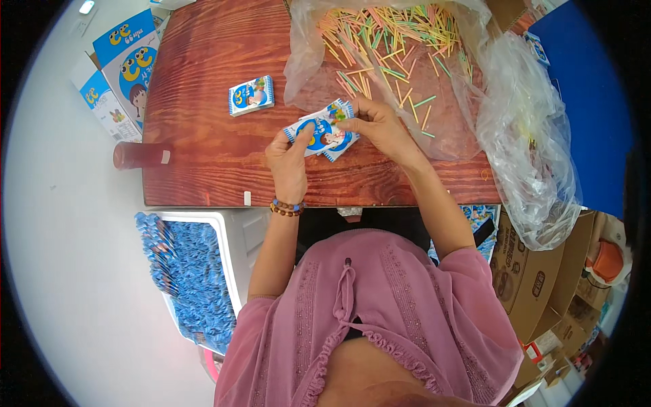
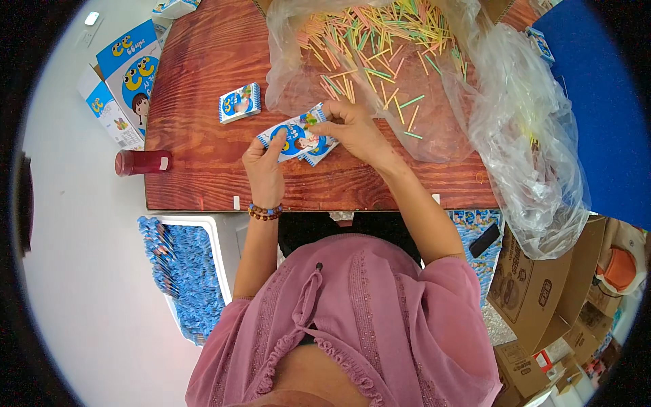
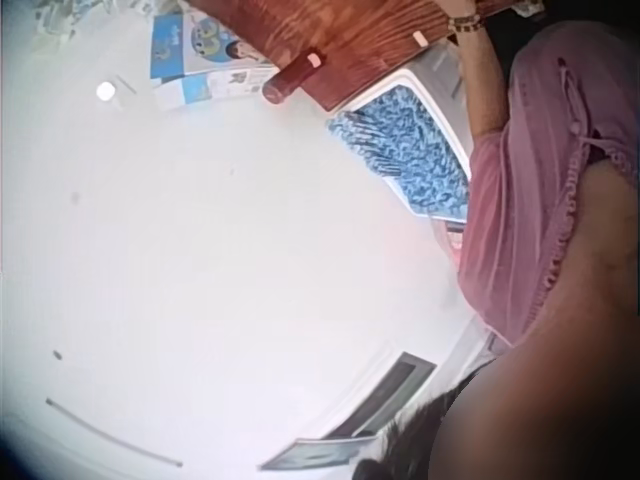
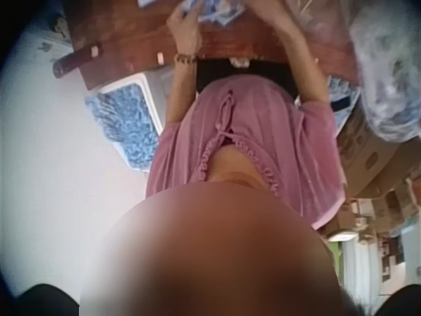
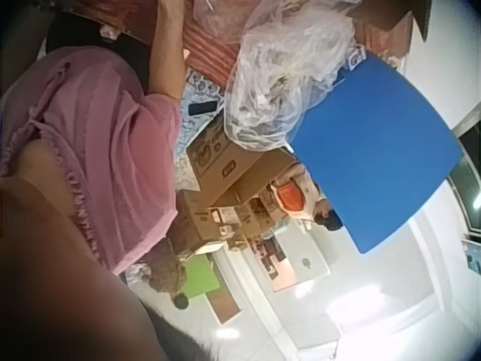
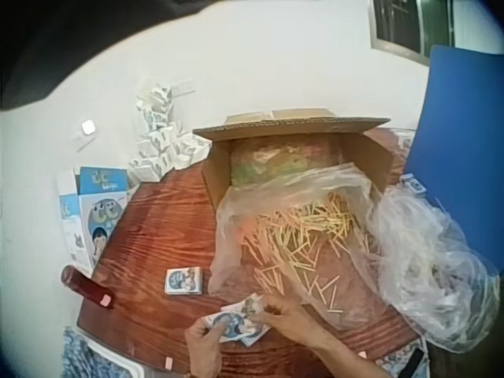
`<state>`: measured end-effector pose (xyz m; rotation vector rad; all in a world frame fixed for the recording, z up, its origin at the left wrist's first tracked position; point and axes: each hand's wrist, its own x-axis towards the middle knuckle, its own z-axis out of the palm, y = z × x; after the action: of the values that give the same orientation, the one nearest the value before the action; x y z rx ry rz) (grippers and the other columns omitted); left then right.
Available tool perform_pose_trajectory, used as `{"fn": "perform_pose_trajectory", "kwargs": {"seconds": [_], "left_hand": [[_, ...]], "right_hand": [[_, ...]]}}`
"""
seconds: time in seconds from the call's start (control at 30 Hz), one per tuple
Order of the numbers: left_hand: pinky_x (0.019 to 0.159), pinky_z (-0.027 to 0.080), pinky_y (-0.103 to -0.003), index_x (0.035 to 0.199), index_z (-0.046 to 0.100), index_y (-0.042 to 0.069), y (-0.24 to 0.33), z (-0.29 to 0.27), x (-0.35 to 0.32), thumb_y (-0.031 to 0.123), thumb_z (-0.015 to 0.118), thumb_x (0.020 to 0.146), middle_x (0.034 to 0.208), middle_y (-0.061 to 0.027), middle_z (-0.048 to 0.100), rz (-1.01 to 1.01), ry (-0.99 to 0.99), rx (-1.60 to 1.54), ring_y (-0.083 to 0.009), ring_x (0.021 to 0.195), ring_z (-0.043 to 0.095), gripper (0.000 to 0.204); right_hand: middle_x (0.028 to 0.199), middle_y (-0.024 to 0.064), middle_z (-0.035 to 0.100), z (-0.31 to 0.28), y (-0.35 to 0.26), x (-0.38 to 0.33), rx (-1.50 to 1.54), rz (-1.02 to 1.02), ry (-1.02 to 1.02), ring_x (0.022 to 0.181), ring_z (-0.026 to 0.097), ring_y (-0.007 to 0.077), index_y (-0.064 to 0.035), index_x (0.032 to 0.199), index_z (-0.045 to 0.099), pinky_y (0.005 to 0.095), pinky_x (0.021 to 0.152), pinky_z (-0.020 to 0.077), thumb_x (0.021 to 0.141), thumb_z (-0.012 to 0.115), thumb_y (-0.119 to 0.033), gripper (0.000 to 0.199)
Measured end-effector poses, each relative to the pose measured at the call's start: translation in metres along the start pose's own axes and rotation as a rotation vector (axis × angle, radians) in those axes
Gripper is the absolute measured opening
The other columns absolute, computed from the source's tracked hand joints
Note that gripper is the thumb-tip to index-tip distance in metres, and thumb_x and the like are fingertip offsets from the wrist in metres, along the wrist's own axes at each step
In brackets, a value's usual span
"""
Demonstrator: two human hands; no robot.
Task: Packaging small wooden sticks or toothpicks into plastic packets at a workspace.
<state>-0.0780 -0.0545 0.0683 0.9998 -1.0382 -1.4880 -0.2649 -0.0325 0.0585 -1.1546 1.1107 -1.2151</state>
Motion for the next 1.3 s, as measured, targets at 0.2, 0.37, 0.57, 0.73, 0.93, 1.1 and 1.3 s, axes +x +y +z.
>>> {"fn": "perform_pose_trajectory", "kwargs": {"seconds": [0.2,0.37,0.57,0.73,0.93,1.1,1.3], "left_hand": [[0.067,0.048,-0.020,0.095,0.069,-0.003,-0.004,-0.003,-0.016,0.005,0.067,0.087,0.085,-0.0010,0.068,-0.008,-0.039,0.056,-0.0041,0.076,0.059,0.011],[0.067,0.047,-0.020,0.096,0.069,-0.003,-0.011,-0.011,-0.016,0.004,0.066,0.087,0.088,-0.0011,0.068,-0.046,-0.070,0.034,-0.0033,0.077,0.058,0.012],[0.069,0.048,-0.020,0.098,0.069,-0.005,-0.013,-0.005,-0.016,0.006,0.063,0.090,0.090,-0.0021,0.068,-0.112,-0.003,-0.132,-0.0042,0.077,0.059,0.014],[0.072,0.052,-0.024,0.095,0.068,-0.004,-0.010,-0.008,-0.014,0.011,0.060,0.093,0.091,-0.0042,0.068,-0.161,0.009,-0.289,-0.0077,0.077,0.063,0.017],[0.073,0.055,-0.027,0.092,0.066,-0.001,-0.012,-0.008,-0.016,0.016,0.059,0.095,0.092,-0.0064,0.068,-0.213,0.011,-0.352,-0.0095,0.080,0.065,0.019],[0.081,0.055,-0.031,0.101,0.065,-0.001,-0.026,-0.011,-0.018,0.017,0.053,0.098,0.101,-0.0089,0.068,-0.160,-0.007,-0.328,-0.0150,0.090,0.066,0.022],[0.082,0.054,-0.029,0.103,0.064,-0.001,-0.026,-0.004,-0.018,0.015,0.053,0.098,0.104,-0.0083,0.067,-0.204,-0.037,-0.389,-0.0143,0.094,0.064,0.020]], "right_hand": [[0.089,-0.0006,0.065,0.005,0.001,-0.014,-0.007,0.026,-0.020,0.083,0.058,0.0054,-0.0008,0.101,0.066,0.0223,0.074,0.0464,0.087,0.066,-0.009,0.016],[0.088,-0.0013,0.066,0.005,0.007,-0.018,0.007,-0.003,0.029,0.080,0.057,0.0041,-0.0006,0.096,0.069,0.0226,0.073,0.0466,0.086,0.067,-0.007,0.013],[0.083,-0.0023,0.066,0.005,0.000,-0.019,0.028,0.033,0.018,0.074,0.056,0.0026,0.0010,0.092,0.070,0.0212,0.069,0.0451,0.088,0.066,-0.011,0.014],[0.087,0.0005,0.066,-0.007,-0.007,-0.023,0.062,-0.024,0.053,0.082,0.057,0.0064,0.0001,0.097,0.067,0.0231,0.073,0.0451,0.092,0.058,-0.012,0.016],[0.124,0.0086,0.054,-0.012,-0.019,-0.028,-0.120,-0.272,-0.054,0.111,0.053,0.0173,-0.0030,0.106,0.062,0.0321,0.095,0.0418,0.084,0.066,-0.009,0.023],[0.136,0.0068,0.047,0.006,-0.032,-0.028,-0.426,-0.350,-0.178,0.129,0.040,0.0255,-0.0096,0.110,0.067,0.0387,0.105,0.0337,0.073,0.076,-0.010,0.038],[0.140,0.0063,0.046,0.004,-0.023,-0.024,-0.265,-0.265,-0.198,0.131,0.039,0.0263,-0.0130,0.107,0.071,0.0407,0.109,0.0292,0.078,0.073,-0.012,0.029]]}}
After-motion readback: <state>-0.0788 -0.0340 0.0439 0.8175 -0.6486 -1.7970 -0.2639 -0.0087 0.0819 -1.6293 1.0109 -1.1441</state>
